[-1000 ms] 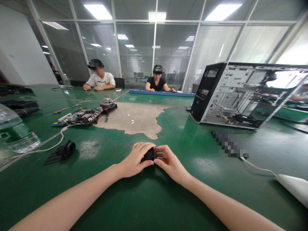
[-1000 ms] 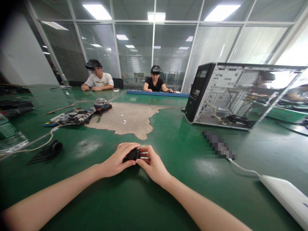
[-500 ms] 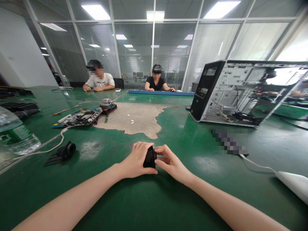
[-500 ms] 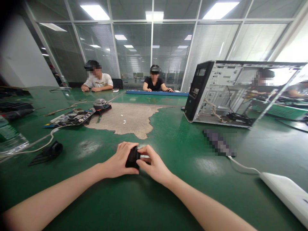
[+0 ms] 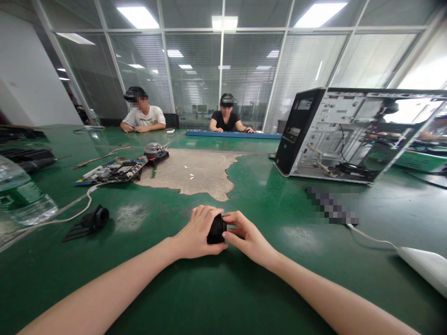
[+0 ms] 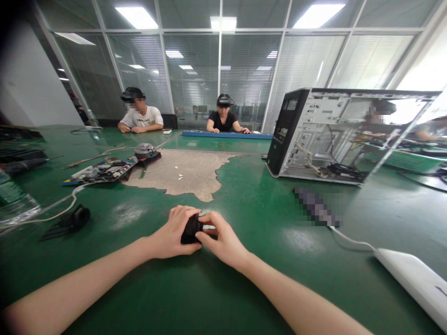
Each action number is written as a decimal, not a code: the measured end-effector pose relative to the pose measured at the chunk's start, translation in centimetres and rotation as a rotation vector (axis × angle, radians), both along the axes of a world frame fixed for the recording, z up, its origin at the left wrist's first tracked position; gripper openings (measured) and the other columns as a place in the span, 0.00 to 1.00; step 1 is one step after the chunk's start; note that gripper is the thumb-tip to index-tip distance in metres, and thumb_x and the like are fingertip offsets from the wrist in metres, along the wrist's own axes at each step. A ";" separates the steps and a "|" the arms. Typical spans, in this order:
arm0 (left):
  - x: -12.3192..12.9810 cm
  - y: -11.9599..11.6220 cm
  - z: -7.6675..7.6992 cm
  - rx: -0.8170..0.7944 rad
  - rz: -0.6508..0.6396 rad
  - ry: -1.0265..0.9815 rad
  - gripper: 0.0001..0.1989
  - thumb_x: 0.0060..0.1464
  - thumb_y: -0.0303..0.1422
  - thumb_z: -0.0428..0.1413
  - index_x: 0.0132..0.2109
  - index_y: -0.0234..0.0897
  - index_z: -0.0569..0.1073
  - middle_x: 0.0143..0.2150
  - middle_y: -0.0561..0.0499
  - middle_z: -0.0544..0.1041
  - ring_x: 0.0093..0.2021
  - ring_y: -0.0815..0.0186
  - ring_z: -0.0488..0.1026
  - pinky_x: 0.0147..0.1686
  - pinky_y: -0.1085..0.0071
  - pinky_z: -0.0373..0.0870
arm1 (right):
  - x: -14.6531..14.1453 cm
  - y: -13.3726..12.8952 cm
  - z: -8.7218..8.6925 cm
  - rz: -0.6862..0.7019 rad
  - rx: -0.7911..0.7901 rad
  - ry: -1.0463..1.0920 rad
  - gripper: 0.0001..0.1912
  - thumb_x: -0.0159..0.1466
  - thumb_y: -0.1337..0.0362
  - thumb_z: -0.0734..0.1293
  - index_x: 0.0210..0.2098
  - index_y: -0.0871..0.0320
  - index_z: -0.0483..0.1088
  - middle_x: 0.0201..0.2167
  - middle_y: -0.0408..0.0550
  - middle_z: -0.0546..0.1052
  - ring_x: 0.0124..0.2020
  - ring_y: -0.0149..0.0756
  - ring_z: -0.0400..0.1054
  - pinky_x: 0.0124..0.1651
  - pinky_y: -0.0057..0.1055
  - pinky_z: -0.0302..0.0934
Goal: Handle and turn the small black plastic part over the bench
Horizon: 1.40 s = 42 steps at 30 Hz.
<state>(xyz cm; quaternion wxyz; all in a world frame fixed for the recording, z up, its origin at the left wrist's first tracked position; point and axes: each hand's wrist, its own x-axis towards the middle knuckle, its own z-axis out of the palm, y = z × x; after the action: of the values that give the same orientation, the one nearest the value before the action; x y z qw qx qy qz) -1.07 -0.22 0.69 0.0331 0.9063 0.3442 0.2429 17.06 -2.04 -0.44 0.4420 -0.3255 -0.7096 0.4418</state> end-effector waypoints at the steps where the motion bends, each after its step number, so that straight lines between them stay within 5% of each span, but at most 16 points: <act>1: 0.0 0.0 0.1 0.000 -0.003 -0.002 0.33 0.42 0.43 0.55 0.53 0.36 0.54 0.47 0.44 0.62 0.45 0.57 0.58 0.45 0.60 0.54 | 0.0 0.0 0.0 -0.003 -0.010 0.005 0.11 0.56 0.67 0.64 0.39 0.54 0.62 0.40 0.44 0.65 0.44 0.32 0.64 0.46 0.32 0.63; 17: 0.4 -0.5 0.3 0.008 0.023 0.023 0.35 0.43 0.37 0.53 0.57 0.36 0.49 0.50 0.43 0.61 0.47 0.56 0.56 0.47 0.58 0.51 | 0.0 0.0 0.1 0.079 -0.131 0.068 0.14 0.55 0.67 0.66 0.38 0.54 0.58 0.37 0.42 0.65 0.44 0.33 0.64 0.45 0.35 0.62; 42: 0.6 -0.8 0.4 0.017 0.031 -0.027 0.29 0.42 0.38 0.54 0.51 0.38 0.54 0.50 0.46 0.63 0.44 0.58 0.57 0.43 0.61 0.53 | -0.2 0.2 0.5 -0.022 -0.170 0.030 0.12 0.56 0.62 0.64 0.38 0.55 0.60 0.38 0.45 0.67 0.40 0.33 0.65 0.42 0.34 0.62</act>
<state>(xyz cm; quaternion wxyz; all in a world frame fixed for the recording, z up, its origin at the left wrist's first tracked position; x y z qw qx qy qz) -0.48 -1.03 1.10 0.0261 0.8977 0.3556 0.2587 16.86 -1.88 0.02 0.4280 -0.3630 -0.6592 0.5006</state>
